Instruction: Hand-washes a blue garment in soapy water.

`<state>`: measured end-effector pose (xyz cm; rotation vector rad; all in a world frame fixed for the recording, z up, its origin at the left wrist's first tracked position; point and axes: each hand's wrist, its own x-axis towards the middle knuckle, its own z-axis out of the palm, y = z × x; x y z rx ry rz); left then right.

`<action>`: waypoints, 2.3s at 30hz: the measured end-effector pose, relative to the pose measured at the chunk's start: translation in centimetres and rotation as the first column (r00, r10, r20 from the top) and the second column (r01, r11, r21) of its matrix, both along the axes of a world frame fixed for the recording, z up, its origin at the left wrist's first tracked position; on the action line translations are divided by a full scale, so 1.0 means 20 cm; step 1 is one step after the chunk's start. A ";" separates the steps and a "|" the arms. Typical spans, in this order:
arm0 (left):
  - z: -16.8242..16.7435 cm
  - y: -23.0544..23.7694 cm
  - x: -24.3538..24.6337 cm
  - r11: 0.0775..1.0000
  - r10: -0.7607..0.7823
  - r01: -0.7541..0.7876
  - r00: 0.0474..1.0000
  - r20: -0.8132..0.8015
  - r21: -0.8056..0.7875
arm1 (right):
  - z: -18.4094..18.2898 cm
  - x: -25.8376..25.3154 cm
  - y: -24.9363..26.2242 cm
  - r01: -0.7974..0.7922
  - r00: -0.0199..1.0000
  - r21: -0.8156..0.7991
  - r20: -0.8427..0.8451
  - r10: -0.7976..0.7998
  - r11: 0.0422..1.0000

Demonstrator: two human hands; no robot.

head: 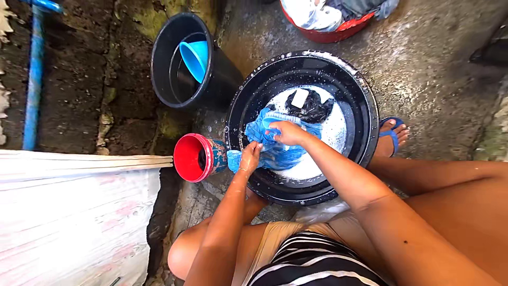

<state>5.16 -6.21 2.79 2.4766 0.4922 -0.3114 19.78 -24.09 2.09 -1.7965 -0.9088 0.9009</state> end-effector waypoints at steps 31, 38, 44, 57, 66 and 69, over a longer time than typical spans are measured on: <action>0.34 -0.16 -0.07 0.982 -0.043 0.082 0.974 0.223 -0.170 | 0.17 -0.04 -0.05 -0.155 0.986 0.305 -0.019 0.168 0.940; 0.61 -0.23 -0.07 0.983 -0.118 0.172 0.859 0.498 -0.065 | 0.35 -0.01 -0.11 -0.119 0.989 0.573 -0.008 0.151 0.811; 0.76 -0.32 -0.02 0.973 -0.105 0.219 0.698 0.708 -0.072 | 0.59 0.01 -0.21 -0.105 0.994 0.696 0.072 0.077 0.710; 1.37 -0.08 -0.21 0.989 0.100 -0.136 0.317 0.943 -0.059 | 0.21 0.17 -0.38 -0.007 0.980 0.560 -0.162 0.118 0.828; 0.49 0.26 -0.32 0.810 0.586 -0.571 0.797 0.148 -0.130 | 0.14 0.31 -0.47 -0.141 0.990 -0.163 0.006 0.144 0.977; 0.05 0.30 -0.32 0.720 0.688 -0.694 0.715 -0.127 -0.008 | -0.19 0.18 -0.37 -0.152 0.960 -0.773 0.032 0.277 0.616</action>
